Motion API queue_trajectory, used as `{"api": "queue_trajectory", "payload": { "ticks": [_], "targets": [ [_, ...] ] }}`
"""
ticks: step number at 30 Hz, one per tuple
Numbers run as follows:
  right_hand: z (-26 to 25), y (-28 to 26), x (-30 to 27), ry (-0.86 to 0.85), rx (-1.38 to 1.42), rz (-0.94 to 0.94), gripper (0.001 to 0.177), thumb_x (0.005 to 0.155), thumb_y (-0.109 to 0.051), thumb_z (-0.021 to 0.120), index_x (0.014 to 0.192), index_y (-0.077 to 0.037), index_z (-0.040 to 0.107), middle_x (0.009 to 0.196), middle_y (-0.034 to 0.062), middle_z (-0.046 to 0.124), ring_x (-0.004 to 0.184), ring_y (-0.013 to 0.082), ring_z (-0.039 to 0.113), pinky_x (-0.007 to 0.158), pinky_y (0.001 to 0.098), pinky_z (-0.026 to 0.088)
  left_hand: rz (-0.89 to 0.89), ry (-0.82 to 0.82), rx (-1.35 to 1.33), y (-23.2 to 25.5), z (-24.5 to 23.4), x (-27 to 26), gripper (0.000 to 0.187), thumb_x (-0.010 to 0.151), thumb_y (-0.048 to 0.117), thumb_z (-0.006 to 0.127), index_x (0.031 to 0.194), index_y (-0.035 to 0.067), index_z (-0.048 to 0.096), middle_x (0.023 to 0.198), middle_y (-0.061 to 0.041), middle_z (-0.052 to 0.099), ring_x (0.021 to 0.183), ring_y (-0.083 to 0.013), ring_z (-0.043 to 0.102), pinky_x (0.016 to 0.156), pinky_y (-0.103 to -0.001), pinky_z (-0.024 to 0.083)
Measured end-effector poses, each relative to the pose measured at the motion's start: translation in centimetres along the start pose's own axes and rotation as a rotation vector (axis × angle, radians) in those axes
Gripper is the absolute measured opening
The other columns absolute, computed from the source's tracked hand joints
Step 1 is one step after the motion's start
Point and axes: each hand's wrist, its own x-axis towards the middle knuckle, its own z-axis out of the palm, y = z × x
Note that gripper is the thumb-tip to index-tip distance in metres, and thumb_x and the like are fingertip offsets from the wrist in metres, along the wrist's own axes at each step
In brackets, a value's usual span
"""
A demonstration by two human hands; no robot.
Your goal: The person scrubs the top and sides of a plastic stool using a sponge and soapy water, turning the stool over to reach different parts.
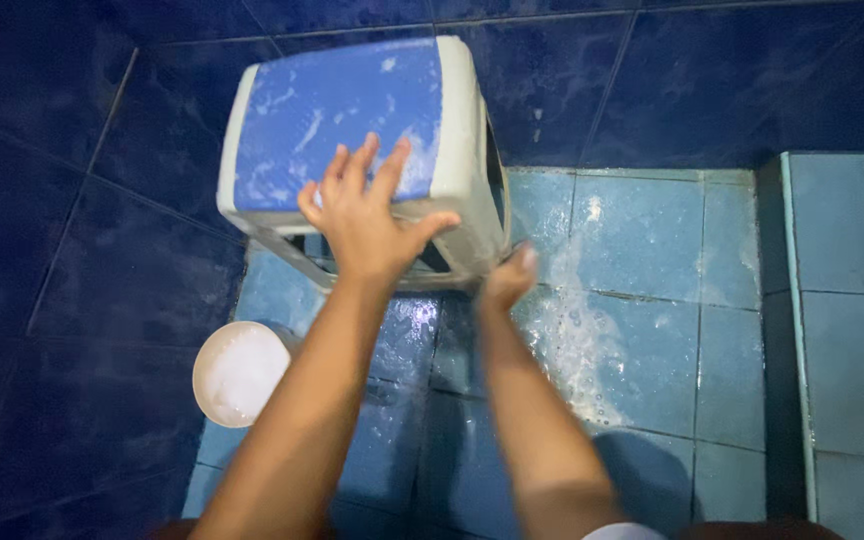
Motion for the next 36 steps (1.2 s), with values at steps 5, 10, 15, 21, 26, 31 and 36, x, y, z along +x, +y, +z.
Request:
{"api": "queue_trajectory", "payload": {
  "ticks": [5, 10, 15, 21, 26, 31, 36],
  "targets": [
    [0.2, 3.6, -2.0, 0.068, 0.164, -0.021, 0.045, 0.106, -0.03, 0.05, 0.133, 0.005, 0.054, 0.123, 0.0191, 0.062, 0.107, 0.0281, 0.061, 0.097, 0.044, 0.052, -0.01, 0.011, -0.007, 0.4, 0.1, 0.0, 0.095, 0.068, 0.086, 0.074, 0.139, 0.023, 0.068, 0.146, -0.013, 0.059, 0.138, -0.0406, 0.046, 0.11, -0.065, 0.022],
    [2.7, 4.8, -2.5, 0.092, 0.286, 0.263, 0.053, 0.107, -0.038, 0.04, 0.143, -0.001, 0.052, 0.137, 0.0167, 0.061, 0.116, 0.0272, 0.062, 0.105, 0.0405, 0.046, -0.012, 0.015, -0.007, 1.1, 0.4, 0.2, 0.093, 0.07, 0.085, 0.074, 0.139, 0.023, 0.067, 0.147, -0.013, 0.058, 0.138, -0.0408, 0.046, 0.111, -0.065, 0.021],
    [3.4, 1.1, -3.0, 0.03, 0.337, 0.415, 0.053, 0.11, -0.036, 0.035, 0.146, 0.001, 0.047, 0.147, 0.0198, 0.055, 0.126, 0.0298, 0.056, 0.113, 0.0408, 0.04, -0.075, 0.035, -0.023, 2.5, 1.1, -1.0, 0.09, 0.07, 0.082, 0.074, 0.138, 0.024, 0.067, 0.147, -0.011, 0.058, 0.137, -0.0389, 0.046, 0.108, -0.064, 0.022],
    [4.9, -19.0, -13.5, -0.281, -0.036, -0.639, 0.054, 0.11, -0.022, 0.035, 0.158, 0.002, 0.027, 0.162, 0.0253, 0.037, 0.148, 0.0351, 0.04, 0.126, 0.0442, 0.032, -0.069, -0.028, -0.014, 2.2, 0.5, 0.5, 0.081, 0.07, 0.072, 0.074, 0.135, 0.023, 0.068, 0.145, -0.011, 0.058, 0.135, -0.0373, 0.046, 0.104, -0.064, 0.021],
    [2.8, -25.4, -8.1, -0.403, -0.267, -0.833, 0.057, 0.112, -0.012, 0.036, 0.164, 0.003, 0.018, 0.17, 0.0289, 0.026, 0.159, 0.0396, 0.028, 0.133, 0.0471, 0.023, -0.053, -0.081, -0.116, 0.3, -0.1, -0.1, 0.044, 0.103, 0.039, 0.052, 0.142, 0.023, 0.066, 0.151, -0.009, 0.058, 0.14, -0.0341, 0.046, 0.11, -0.059, 0.022],
    [-1.8, -13.9, -11.8, -0.408, -0.248, -0.731, 0.048, 0.111, -0.007, 0.038, 0.156, 0.007, 0.031, 0.163, 0.0282, 0.036, 0.153, 0.0366, 0.034, 0.128, 0.0451, 0.024, -0.061, -0.12, -0.174, -2.5, -0.4, -1.0, 0.045, 0.107, 0.029, 0.037, 0.142, 0.025, 0.065, 0.154, -0.006, 0.057, 0.138, -0.0326, 0.046, 0.11, -0.057, 0.02],
    [2.2, -13.2, -13.5, -0.281, 0.034, -0.648, 0.042, 0.109, -0.003, 0.043, 0.15, 0.008, 0.043, 0.158, 0.0249, 0.044, 0.148, 0.0324, 0.044, 0.127, 0.0422, 0.032, -0.002, -0.17, -0.176, -3.7, 0.4, -2.2, 0.047, 0.105, 0.026, 0.037, 0.145, 0.026, 0.062, 0.157, -0.007, 0.052, 0.137, -0.0337, 0.044, 0.107, -0.056, 0.018]
  ]
}}
